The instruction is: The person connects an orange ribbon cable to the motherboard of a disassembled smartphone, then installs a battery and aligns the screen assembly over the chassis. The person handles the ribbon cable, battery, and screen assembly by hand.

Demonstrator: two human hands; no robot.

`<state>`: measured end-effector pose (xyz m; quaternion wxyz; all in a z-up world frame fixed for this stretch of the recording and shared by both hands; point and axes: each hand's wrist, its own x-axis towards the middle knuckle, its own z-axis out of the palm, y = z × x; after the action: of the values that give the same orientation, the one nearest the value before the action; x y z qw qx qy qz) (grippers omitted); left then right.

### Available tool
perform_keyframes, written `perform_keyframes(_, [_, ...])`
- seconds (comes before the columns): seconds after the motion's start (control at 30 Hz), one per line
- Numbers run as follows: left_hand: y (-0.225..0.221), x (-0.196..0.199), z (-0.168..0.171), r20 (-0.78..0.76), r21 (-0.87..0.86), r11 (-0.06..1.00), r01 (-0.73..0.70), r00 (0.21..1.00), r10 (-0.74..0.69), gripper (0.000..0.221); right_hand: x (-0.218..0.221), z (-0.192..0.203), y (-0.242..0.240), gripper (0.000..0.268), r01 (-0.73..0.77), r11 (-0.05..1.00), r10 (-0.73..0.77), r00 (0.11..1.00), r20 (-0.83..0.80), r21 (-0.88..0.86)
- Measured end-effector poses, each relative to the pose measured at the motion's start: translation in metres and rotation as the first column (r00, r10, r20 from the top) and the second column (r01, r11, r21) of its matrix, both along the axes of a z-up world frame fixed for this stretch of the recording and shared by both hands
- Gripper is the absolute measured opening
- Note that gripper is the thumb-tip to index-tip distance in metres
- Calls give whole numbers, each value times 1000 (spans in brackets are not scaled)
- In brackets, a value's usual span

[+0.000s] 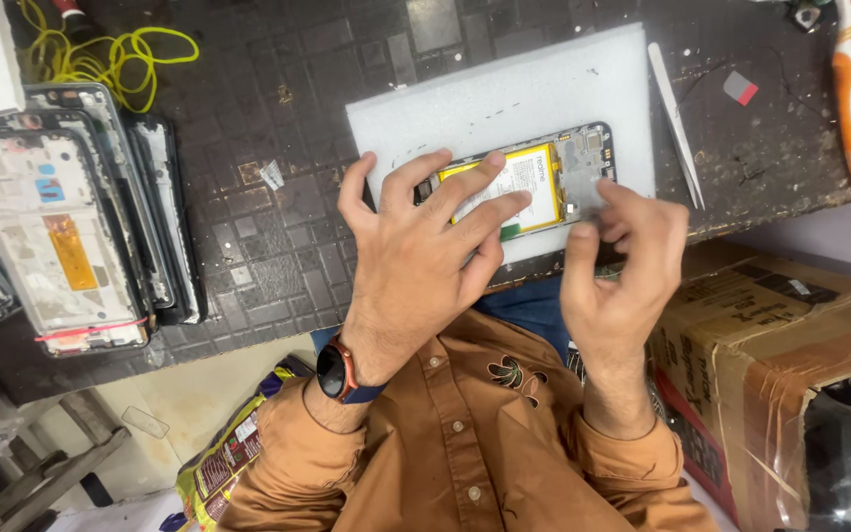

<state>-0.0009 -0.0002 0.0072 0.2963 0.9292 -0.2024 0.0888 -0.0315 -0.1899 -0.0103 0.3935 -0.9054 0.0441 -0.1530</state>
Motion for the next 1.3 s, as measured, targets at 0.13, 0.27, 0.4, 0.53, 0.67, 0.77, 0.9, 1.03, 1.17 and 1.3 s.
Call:
perform_keyframes(0.13, [-2, 0, 4, -15, 8, 1000, -7, 1000, 7, 28, 1, 2, 3, 36, -107, 950, 120, 992, 25, -294])
perform_keyframes(0.27, [-3, 0, 6, -19, 15, 1000, -6, 1000, 6, 29, 3, 2, 4, 37, -99, 937, 96, 995, -27, -335])
perform_keyframes(0.4, [-2, 0, 6, -10, 17, 1000, -8, 1000, 8, 30, 6, 1, 7, 39, -88, 957, 86, 996, -20, -278])
perform_keyframes(0.53, [-3, -2, 4, -3, 29, 1000, -8, 1000, 8, 29, 3, 0, 6, 39, -92, 950, 84, 996, -37, -299])
perform_keyframes(0.67, [-4, -2, 3, 4, 31, 999, -13, 1000, 12, 29, 4, -5, 6, 40, -74, 931, 68, 997, -30, -357])
perform_keyframes(0.77, [-4, -1, 5, 1, 2, 1000, -17, 1000, 17, 29, 5, -13, 9, 39, -24, 913, 46, 998, 42, -407])
perform_keyframes(0.9, [-6, 2, 7, 8, -31, 999, -14, 1000, 14, 31, 7, -26, 8, 38, 42, 907, 24, 988, 151, -420])
perform_keyframes(1.03, [-5, 0, 9, 1, -85, 996, -23, 1000, 23, 28, 5, -36, 8, 38, 75, 934, 8, 973, 230, -350])
perform_keyframes(1.17, [-1, 2, 10, -51, -268, 960, -74, 997, 63, 24, 7, -43, 9, 39, 105, 936, 5, 951, 311, -336])
perform_keyframes(1.3, [7, 4, 1, -144, -509, 842, -179, 982, 122, 28, 8, -51, 7, 40, 123, 941, 3, 929, 371, -316])
